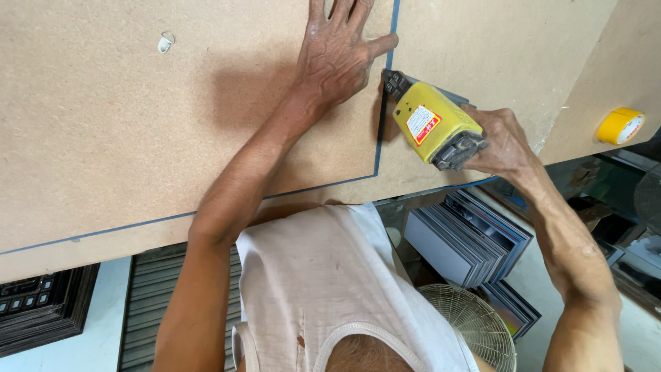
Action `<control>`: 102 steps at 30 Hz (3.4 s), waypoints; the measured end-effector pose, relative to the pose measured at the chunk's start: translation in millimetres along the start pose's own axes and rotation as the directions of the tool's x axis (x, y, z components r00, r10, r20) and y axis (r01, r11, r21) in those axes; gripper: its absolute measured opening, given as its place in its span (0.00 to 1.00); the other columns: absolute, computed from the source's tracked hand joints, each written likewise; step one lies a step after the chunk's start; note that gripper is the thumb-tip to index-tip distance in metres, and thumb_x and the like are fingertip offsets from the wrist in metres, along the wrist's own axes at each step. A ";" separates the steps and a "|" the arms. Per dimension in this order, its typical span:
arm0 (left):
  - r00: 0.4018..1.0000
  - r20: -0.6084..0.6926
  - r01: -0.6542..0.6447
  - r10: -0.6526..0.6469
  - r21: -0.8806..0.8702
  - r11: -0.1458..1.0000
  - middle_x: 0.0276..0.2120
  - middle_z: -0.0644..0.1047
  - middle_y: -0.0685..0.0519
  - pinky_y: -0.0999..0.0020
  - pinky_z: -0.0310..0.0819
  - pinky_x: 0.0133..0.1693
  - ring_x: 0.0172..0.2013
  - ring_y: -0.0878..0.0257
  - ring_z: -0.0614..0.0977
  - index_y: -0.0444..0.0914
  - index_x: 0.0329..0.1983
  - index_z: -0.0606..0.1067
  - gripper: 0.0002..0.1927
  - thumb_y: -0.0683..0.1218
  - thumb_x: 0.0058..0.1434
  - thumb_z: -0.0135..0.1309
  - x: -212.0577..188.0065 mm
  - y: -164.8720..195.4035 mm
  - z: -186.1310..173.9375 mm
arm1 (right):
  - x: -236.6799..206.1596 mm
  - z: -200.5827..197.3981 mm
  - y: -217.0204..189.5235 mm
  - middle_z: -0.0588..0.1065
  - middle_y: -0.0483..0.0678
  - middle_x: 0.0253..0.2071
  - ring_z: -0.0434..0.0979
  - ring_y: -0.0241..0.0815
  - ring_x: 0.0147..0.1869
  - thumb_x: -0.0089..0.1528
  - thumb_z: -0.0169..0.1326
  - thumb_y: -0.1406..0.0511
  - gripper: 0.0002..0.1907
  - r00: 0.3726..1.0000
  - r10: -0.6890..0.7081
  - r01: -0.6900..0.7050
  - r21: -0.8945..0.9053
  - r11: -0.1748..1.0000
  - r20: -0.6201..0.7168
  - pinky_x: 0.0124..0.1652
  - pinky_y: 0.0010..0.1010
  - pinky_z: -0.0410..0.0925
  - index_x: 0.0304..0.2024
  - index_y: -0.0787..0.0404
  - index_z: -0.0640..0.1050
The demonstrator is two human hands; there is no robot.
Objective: The person wipes the glass of a picture frame with a cloth, places a backing board on top, and uses a pneumatic nail gun to secure the board to the frame. The person repeats this process for multiple frames.
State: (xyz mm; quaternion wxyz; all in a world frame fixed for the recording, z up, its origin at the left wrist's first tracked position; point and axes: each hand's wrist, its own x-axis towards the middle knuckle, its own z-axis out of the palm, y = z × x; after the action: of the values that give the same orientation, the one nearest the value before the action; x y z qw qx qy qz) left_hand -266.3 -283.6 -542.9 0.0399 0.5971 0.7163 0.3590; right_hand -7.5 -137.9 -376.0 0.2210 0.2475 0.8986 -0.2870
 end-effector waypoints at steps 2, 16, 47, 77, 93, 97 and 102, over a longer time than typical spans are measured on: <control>1.000 -0.014 -0.001 0.001 0.031 1.000 0.67 0.68 0.46 0.38 0.45 0.66 0.68 0.53 0.62 0.57 0.50 0.83 0.22 0.36 0.62 0.55 3.4 0.6 -3.2 | 2.5 -2.5 0.8 0.81 0.59 0.36 0.84 0.50 0.37 0.47 0.72 0.60 0.33 0.998 -0.054 0.054 0.008 0.999 -0.022 0.40 0.39 0.77 0.53 0.68 0.80; 0.997 0.070 0.034 -0.039 0.063 0.997 0.73 0.58 0.44 0.35 0.39 0.69 0.73 0.49 0.56 0.40 0.77 0.59 0.32 0.53 0.74 0.50 2.1 -31.2 -32.3 | -30.0 -5.2 -109.7 0.76 0.56 0.33 0.76 0.42 0.28 0.55 0.59 0.73 0.19 0.887 0.460 -0.250 0.877 0.411 0.038 0.29 0.36 0.75 0.48 0.73 0.74; 0.642 0.680 -0.295 0.356 -0.209 0.932 0.60 0.73 0.53 0.30 0.25 0.70 0.68 0.54 0.62 0.52 0.45 0.82 0.28 0.60 0.40 0.74 73.2 1.5 -13.2 | -95.2 62.4 -104.4 0.74 0.54 0.30 0.73 0.41 0.25 0.53 0.54 0.76 0.25 0.705 0.707 0.020 0.998 0.066 -0.061 0.27 0.36 0.72 0.54 0.74 0.71; 0.923 -0.007 0.385 -0.385 -0.021 0.923 0.48 0.73 0.51 0.55 0.66 0.66 0.57 0.53 0.70 0.37 0.55 0.78 0.24 0.47 0.61 0.76 -182.5 -256.3 -333.6 | 82.9 -3.7 -143.3 0.74 0.54 0.29 0.75 0.41 0.23 0.54 0.53 0.78 0.21 0.897 0.437 -0.037 0.978 0.206 -0.058 0.25 0.34 0.72 0.50 0.72 0.75; 0.933 -0.001 0.359 -0.359 -0.027 0.933 0.52 0.72 0.48 0.48 0.56 0.75 0.61 0.51 0.69 0.36 0.56 0.76 0.22 0.45 0.64 0.73 -177.6 -246.2 -339.9 | 89.0 -18.5 -189.0 0.73 0.55 0.29 0.75 0.42 0.25 0.52 0.52 0.80 0.22 0.857 0.513 -0.161 0.918 0.362 -0.052 0.26 0.36 0.73 0.51 0.72 0.73; 0.945 -0.025 0.326 -0.328 -0.039 0.944 0.53 0.71 0.46 0.48 0.56 0.75 0.61 0.49 0.68 0.35 0.58 0.77 0.21 0.45 0.66 0.72 -177.1 -248.4 -339.9 | 96.3 -7.0 -224.7 0.73 0.54 0.28 0.74 0.41 0.23 0.51 0.52 0.80 0.24 0.894 0.446 -0.103 0.948 0.302 -0.045 0.25 0.34 0.71 0.52 0.74 0.73; 0.943 -0.078 0.320 -0.322 -0.039 0.947 0.51 0.73 0.47 0.46 0.57 0.75 0.62 0.50 0.70 0.37 0.55 0.78 0.23 0.48 0.61 0.73 -174.3 -251.5 -332.0 | 124.3 11.9 -262.2 0.73 0.54 0.27 0.74 0.40 0.23 0.52 0.53 0.80 0.24 0.947 0.322 -0.125 0.943 0.309 0.020 0.24 0.32 0.70 0.53 0.74 0.72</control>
State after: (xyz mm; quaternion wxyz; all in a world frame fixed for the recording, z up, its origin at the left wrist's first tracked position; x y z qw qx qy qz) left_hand -586.0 -599.9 -503.5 0.0757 0.4564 0.8003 0.3813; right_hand -251.3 -292.7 -345.2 -0.0013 0.4748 0.5438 -0.6920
